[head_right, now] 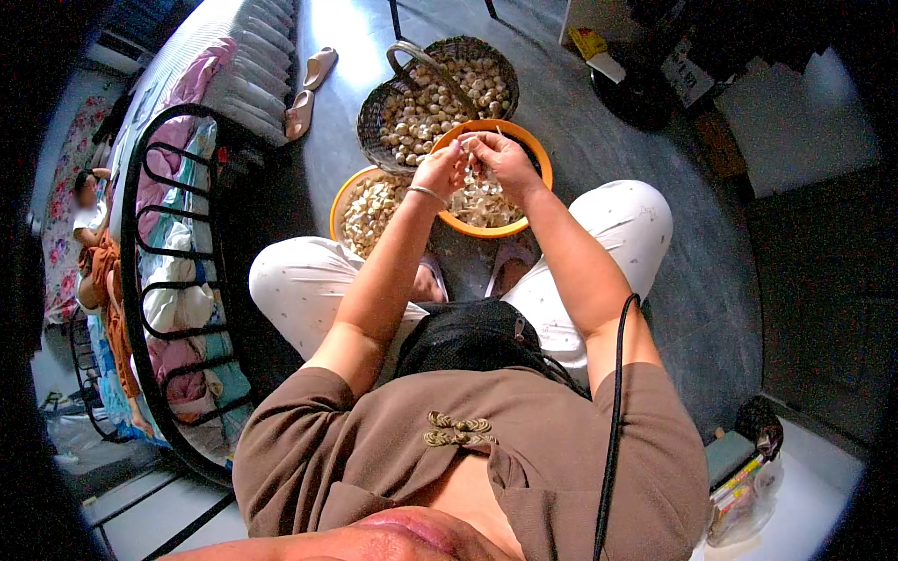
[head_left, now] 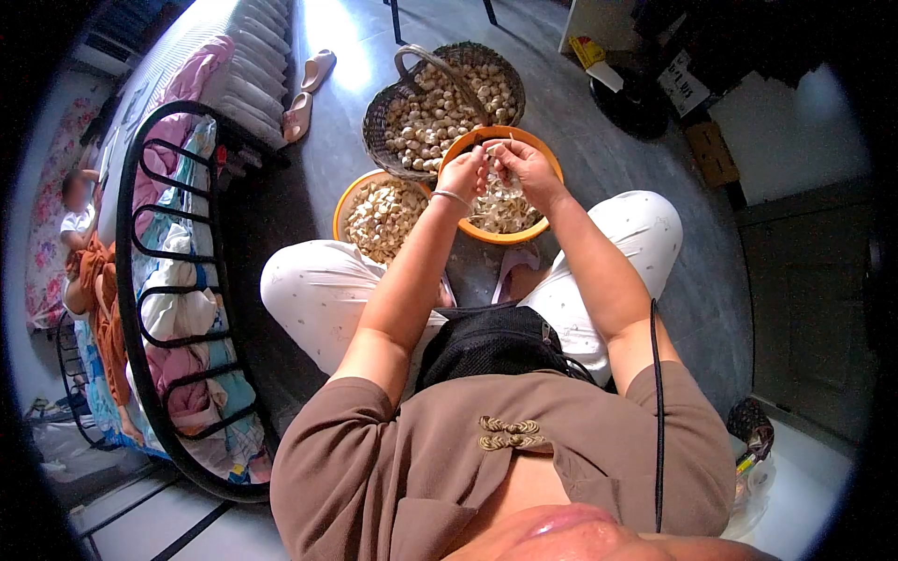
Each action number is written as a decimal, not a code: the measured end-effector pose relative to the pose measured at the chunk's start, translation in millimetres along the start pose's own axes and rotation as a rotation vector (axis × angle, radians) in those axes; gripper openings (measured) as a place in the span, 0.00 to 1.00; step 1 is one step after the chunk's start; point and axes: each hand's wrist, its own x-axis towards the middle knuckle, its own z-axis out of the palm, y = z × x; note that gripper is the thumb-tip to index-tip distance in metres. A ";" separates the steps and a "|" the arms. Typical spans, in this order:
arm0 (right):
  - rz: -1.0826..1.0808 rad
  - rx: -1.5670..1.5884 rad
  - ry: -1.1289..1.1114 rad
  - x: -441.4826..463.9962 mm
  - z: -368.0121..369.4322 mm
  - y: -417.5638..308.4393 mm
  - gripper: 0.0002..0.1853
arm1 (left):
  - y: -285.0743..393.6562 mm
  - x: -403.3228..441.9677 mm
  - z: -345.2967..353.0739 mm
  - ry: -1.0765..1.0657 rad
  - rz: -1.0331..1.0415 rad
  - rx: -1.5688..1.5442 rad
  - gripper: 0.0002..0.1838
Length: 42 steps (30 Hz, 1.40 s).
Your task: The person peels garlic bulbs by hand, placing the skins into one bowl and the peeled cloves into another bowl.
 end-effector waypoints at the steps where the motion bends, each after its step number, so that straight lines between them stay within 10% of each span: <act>1: -0.012 -0.044 0.011 -0.9 1.9 -2.0 0.13 | -1.9 5.7 -2.5 -0.044 -0.026 -0.160 0.19; 18: -0.332 -0.872 0.096 -9.7 11.9 -1.4 0.12 | 5.7 -6.8 7.8 -0.132 0.040 -0.418 0.29; 28: -0.298 -0.827 0.115 -9.3 16.5 4.3 0.09 | -2.0 -2.3 6.1 -0.255 0.082 -0.515 0.29; 32: -0.249 -0.607 0.122 -4.6 7.9 5.5 0.09 | 0.4 1.4 -0.6 0.027 -0.040 -0.391 0.19; 42: -0.094 -0.225 0.157 1.2 -1.9 7.9 0.07 | 20.7 -20.2 23.9 -0.087 0.110 0.356 0.14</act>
